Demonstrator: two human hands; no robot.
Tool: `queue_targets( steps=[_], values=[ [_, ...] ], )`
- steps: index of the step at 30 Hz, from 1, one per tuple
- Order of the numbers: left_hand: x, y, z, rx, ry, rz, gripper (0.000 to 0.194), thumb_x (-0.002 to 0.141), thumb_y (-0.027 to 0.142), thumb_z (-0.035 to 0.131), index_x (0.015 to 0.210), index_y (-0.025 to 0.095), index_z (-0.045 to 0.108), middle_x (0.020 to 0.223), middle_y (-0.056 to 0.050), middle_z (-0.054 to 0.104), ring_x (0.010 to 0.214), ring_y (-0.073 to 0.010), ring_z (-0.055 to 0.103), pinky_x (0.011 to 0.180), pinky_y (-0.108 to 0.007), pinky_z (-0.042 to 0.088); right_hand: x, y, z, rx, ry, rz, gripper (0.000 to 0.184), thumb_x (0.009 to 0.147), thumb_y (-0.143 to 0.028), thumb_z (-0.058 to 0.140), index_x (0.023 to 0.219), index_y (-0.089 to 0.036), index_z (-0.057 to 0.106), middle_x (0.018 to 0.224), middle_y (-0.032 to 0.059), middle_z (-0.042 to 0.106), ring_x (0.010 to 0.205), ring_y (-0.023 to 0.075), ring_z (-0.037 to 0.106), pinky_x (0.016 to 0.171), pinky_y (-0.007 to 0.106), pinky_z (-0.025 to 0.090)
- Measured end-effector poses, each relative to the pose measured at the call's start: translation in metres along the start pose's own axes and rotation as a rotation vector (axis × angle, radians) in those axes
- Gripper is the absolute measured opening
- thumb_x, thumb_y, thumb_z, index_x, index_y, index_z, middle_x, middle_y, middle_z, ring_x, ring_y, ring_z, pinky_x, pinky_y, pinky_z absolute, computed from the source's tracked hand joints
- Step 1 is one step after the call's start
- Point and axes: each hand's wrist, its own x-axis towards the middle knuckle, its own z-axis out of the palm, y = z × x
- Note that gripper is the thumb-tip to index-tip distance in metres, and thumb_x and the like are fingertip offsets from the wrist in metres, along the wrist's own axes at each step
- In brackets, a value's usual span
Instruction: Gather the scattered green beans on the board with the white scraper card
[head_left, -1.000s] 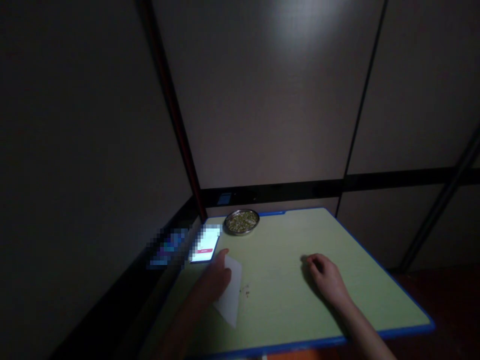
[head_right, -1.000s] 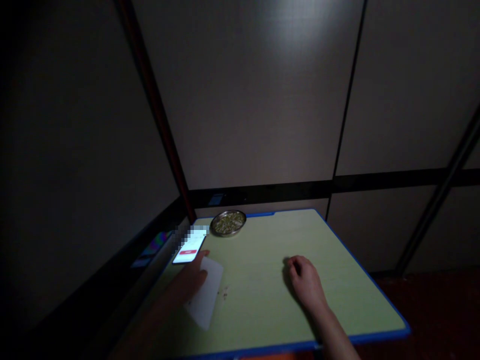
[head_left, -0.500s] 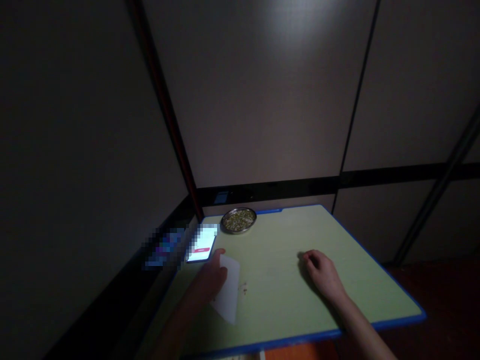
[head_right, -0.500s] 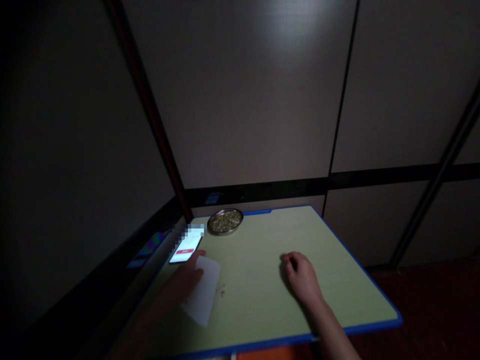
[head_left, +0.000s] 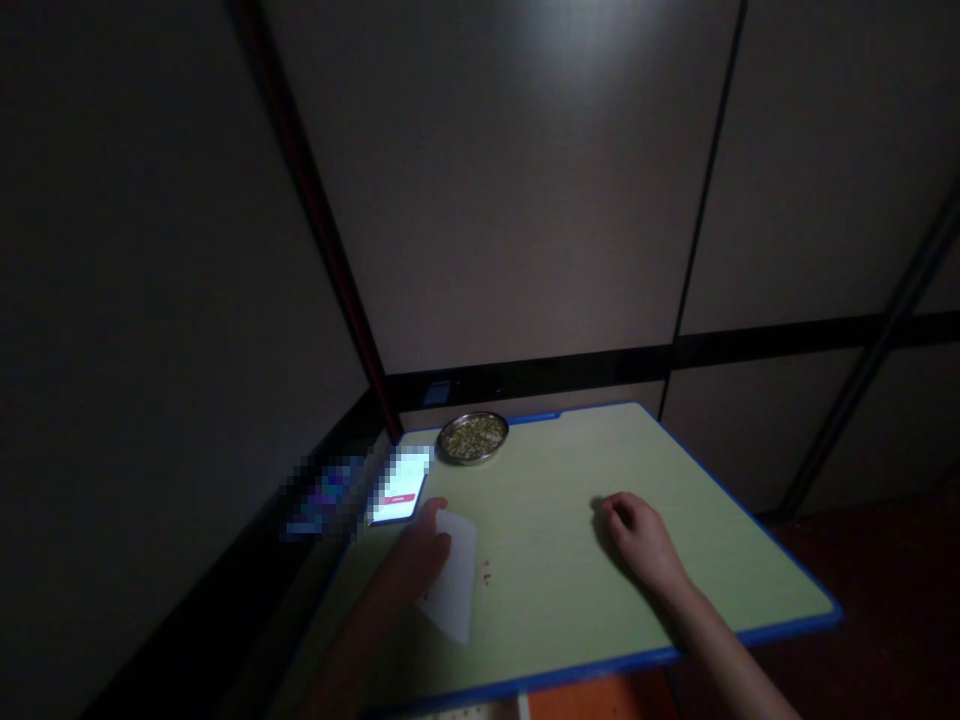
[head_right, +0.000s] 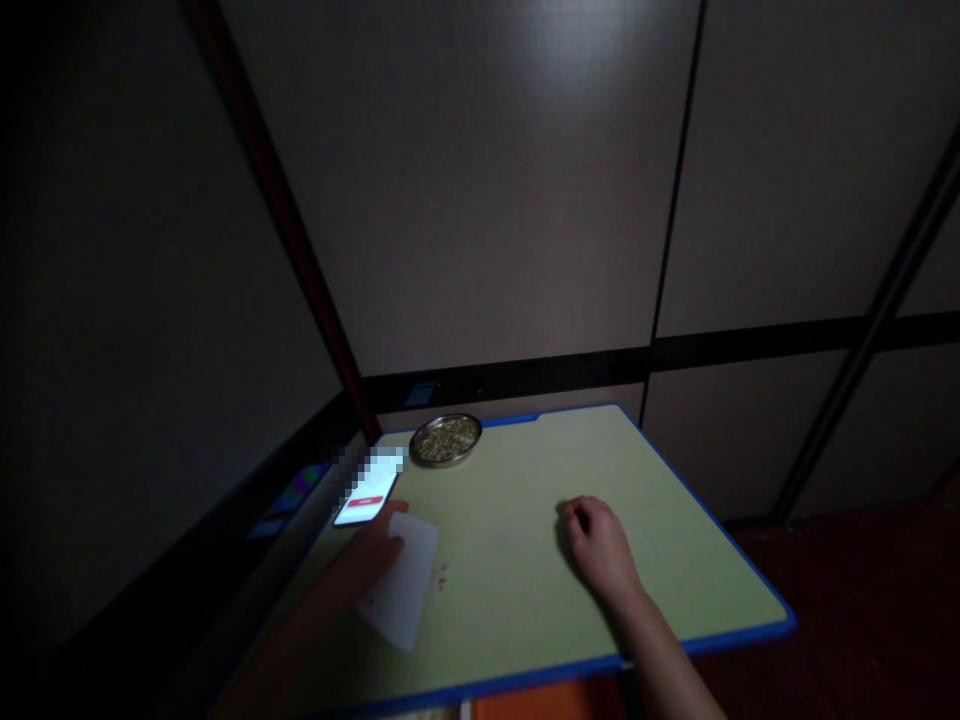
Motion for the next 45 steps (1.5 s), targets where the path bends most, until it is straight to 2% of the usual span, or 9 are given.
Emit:
queue_targets(
  steps=[8, 12, 18, 22, 26, 30, 35, 40, 45],
  values=[
    [-0.004, -0.004, -0.004, -0.036, 0.006, -0.043, 0.057, 0.077, 0.016, 0.039, 0.133, 0.013, 0.034, 0.1, -0.009, 0.063, 0.081, -0.0165, 0.062, 0.068, -0.025, 0.046, -0.001, 0.0, 0.0, 0.0, -0.005, 0.011, 0.025, 0.082, -0.033, 0.045, 0.084, -0.018, 0.066, 0.085, 0.0069, 0.069, 0.08, 0.0203, 0.061, 0.074, 0.031, 0.044],
    [-0.006, -0.007, -0.019, -0.056, 0.048, 0.013, 0.053, 0.076, 0.017, 0.039, 0.129, 0.013, 0.037, 0.095, -0.007, 0.062, 0.078, -0.0163, 0.061, 0.065, -0.025, 0.046, -0.001, -0.001, -0.001, -0.005, -0.016, 0.012, 0.026, 0.083, -0.034, 0.045, 0.084, -0.018, 0.065, 0.086, 0.007, 0.069, 0.081, 0.0206, 0.06, 0.075, 0.031, 0.044],
    [-0.007, -0.014, -0.044, -0.071, 0.169, 0.033, 0.049, 0.077, 0.018, 0.039, 0.126, 0.017, 0.038, 0.106, -0.007, 0.06, 0.086, -0.0158, 0.061, 0.07, -0.024, 0.047, 0.0, 0.0, -0.003, -0.013, -0.027, 0.012, 0.026, 0.083, -0.035, 0.046, 0.085, -0.018, 0.065, 0.086, 0.0075, 0.069, 0.081, 0.0207, 0.061, 0.075, 0.031, 0.044],
    [-0.01, -0.014, -0.038, -0.062, 0.108, 0.012, 0.049, 0.078, 0.019, 0.04, 0.127, 0.016, 0.038, 0.101, -0.008, 0.062, 0.082, -0.0166, 0.061, 0.066, -0.024, 0.047, -0.001, 0.0, -0.003, -0.004, -0.028, 0.008, 0.027, 0.084, -0.035, 0.045, 0.087, -0.017, 0.066, 0.087, 0.0078, 0.069, 0.08, 0.0205, 0.061, 0.074, 0.03, 0.044],
    [-0.017, -0.005, -0.025, -0.081, 0.035, -0.002, 0.056, 0.078, 0.017, 0.041, 0.133, 0.012, 0.033, 0.102, -0.01, 0.062, 0.079, -0.0159, 0.061, 0.065, -0.023, 0.046, -0.001, 0.0, -0.002, 0.004, -0.022, 0.012, 0.028, 0.084, -0.036, 0.045, 0.086, -0.017, 0.065, 0.087, 0.0076, 0.069, 0.081, 0.0205, 0.061, 0.074, 0.03, 0.044],
    [-0.02, 0.0, -0.018, -0.061, 0.04, -0.012, 0.056, 0.078, 0.017, 0.04, 0.134, 0.013, 0.034, 0.103, -0.009, 0.062, 0.083, -0.0158, 0.061, 0.07, -0.024, 0.045, -0.001, 0.002, -0.002, 0.008, -0.028, 0.009, 0.025, 0.084, -0.035, 0.046, 0.085, -0.018, 0.064, 0.087, 0.0068, 0.069, 0.081, 0.0205, 0.061, 0.075, 0.031, 0.044],
    [-0.014, -0.007, -0.011, -0.037, 0.05, 0.019, 0.057, 0.077, 0.016, 0.043, 0.133, 0.012, 0.036, 0.114, -0.013, 0.061, 0.096, -0.0178, 0.06, 0.082, -0.027, 0.045, -0.001, 0.003, -0.003, 0.017, -0.019, 0.003, 0.022, 0.082, -0.032, 0.047, 0.086, -0.019, 0.064, 0.089, 0.0065, 0.069, 0.083, 0.0205, 0.061, 0.077, 0.031, 0.044],
    [-0.01, -0.013, -0.006, 0.006, 0.035, -0.034, 0.055, 0.078, 0.019, 0.041, 0.133, 0.014, 0.035, 0.11, -0.012, 0.062, 0.087, -0.0192, 0.063, 0.071, -0.026, 0.046, -0.001, 0.002, -0.002, 0.013, -0.014, -0.004, 0.022, 0.081, -0.031, 0.047, 0.086, -0.018, 0.065, 0.088, 0.0069, 0.069, 0.083, 0.0203, 0.061, 0.077, 0.031, 0.044],
    [-0.008, -0.019, -0.006, 0.04, 0.016, -0.034, 0.053, 0.079, 0.017, 0.039, 0.131, 0.014, 0.034, 0.103, -0.01, 0.064, 0.085, -0.0182, 0.063, 0.07, -0.025, 0.045, -0.001, 0.001, -0.003, -0.001, -0.016, -0.001, 0.024, 0.083, -0.032, 0.046, 0.087, -0.018, 0.065, 0.088, 0.0069, 0.069, 0.083, 0.0201, 0.06, 0.076, 0.031, 0.044]
  ],
)
